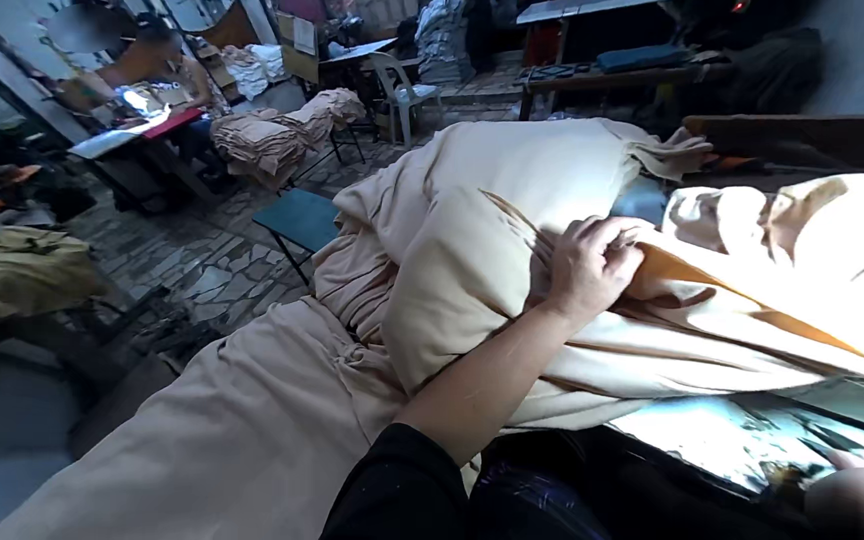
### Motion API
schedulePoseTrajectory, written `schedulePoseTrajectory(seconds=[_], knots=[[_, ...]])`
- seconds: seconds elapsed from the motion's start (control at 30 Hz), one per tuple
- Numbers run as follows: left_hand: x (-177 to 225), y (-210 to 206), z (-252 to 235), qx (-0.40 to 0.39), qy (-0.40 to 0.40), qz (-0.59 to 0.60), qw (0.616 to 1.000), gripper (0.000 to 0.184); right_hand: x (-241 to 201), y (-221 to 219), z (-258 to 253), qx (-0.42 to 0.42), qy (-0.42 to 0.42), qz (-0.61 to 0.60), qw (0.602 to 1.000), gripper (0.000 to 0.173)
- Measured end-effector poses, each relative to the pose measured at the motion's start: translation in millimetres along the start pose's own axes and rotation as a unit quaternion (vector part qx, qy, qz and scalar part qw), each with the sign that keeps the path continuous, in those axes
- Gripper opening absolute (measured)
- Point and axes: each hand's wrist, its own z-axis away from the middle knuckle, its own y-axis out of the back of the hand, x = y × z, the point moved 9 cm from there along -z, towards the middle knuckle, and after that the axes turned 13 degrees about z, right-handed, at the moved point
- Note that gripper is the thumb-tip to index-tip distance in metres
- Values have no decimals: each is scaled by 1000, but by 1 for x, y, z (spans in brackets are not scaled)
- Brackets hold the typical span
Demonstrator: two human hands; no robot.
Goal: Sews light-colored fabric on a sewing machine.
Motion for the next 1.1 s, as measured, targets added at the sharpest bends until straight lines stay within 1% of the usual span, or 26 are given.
schedulePoseTrajectory(seconds=[0.07,0.1,0.17,0.23,0.3,0.37,0.47,0.57,0.63,0.7,0.77,0.93,1.1], knots=[[-5,-1,1,8,-21,7,1000,23,-19,-19,-15,-55,-32,-1,998,35],[-8,-2,2,6,-23,10,1000,22,-23,-24,-20,-75,-53,-7,996,34],[-11,-5,3,0,-21,13,1000,22,-18,-24,-22,-78,-91,-25,992,30],[-13,-7,2,-2,-32,17,999,23,-13,-20,-20,-58,-104,-31,992,29],[-8,-6,1,-2,-41,18,999,22,-13,-18,-18,-49,-96,-26,994,31],[6,-5,-1,-1,-34,21,999,22,-14,-17,-17,-48,-96,-14,994,32],[-2,-5,2,-5,-40,14,999,21,-20,-17,-19,-45,-88,-7,995,32],[15,-2,-2,-3,-8,5,1000,22,-2,-18,-15,-50,-54,-43,996,28],[19,-1,-3,-6,0,-6,1000,23,-4,-18,-15,-54,-46,-42,997,28],[16,0,-2,-3,-10,-2,1000,22,-18,-19,-20,-46,-63,-18,997,33],[5,0,1,-5,-25,-7,1000,20,-22,-19,-21,-45,-62,-3,997,36],[11,0,-1,-5,-5,-6,1000,22,-14,-17,-17,-37,-59,-6,998,38],[10,-1,0,-12,-16,-17,1000,21,-7,-16,-13,-34,-41,16,998,40]])
